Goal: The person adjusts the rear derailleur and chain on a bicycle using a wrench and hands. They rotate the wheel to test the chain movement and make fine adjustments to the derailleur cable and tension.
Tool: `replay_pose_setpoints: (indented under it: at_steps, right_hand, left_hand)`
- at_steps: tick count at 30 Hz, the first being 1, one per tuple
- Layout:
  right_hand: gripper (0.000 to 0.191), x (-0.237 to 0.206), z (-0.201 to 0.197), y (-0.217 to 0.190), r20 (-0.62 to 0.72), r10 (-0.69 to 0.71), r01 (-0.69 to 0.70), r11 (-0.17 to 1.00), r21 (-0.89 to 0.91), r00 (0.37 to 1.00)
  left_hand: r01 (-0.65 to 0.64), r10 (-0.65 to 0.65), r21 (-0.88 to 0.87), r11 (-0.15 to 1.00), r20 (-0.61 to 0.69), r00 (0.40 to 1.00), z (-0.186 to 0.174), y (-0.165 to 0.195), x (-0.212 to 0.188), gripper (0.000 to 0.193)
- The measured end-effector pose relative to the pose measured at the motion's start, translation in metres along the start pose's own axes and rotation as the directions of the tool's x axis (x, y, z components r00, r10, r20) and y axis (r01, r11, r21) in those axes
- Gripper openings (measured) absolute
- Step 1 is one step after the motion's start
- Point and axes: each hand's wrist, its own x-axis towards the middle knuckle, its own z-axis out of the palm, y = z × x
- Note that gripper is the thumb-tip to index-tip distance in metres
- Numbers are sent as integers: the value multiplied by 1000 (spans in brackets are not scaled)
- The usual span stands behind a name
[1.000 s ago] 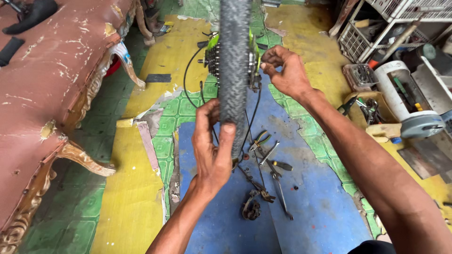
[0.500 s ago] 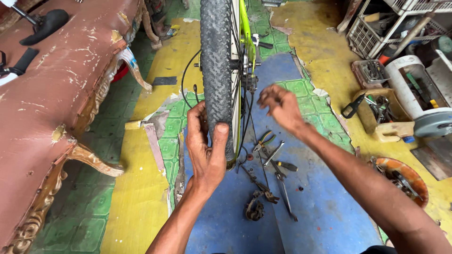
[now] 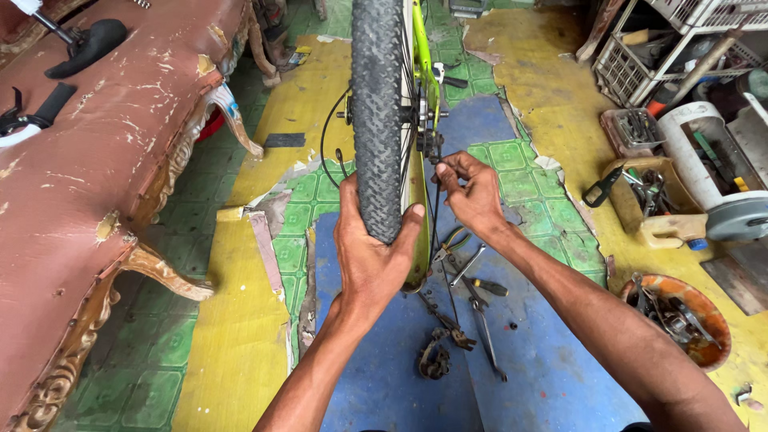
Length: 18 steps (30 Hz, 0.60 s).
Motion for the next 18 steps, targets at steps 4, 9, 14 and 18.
replay_pose_setpoints:
  at_steps: [4,9,14,18]
  right_hand:
    - [16,1,4,-3,-16,5,-5,1000,-20,1000]
    - [14,-1,8,2,-10,7,-6,999,32,1000]
    - [17,-6,11,15,-6,-10,10,999,51,1000]
    - [17,-13,17,19,-13,15,-14,996,92,1000]
  left_hand:
    - [5,-5,15,1000,-2,1000,-2,-1,1,53]
    - [-49,53,-58,997,61,997,-17,-15,-6,64]
    - [53,-72,-79,995,-257,964,-26,-70,-18,51]
    - [301,-283,60,952,-206,937,-26,-131,-13,45]
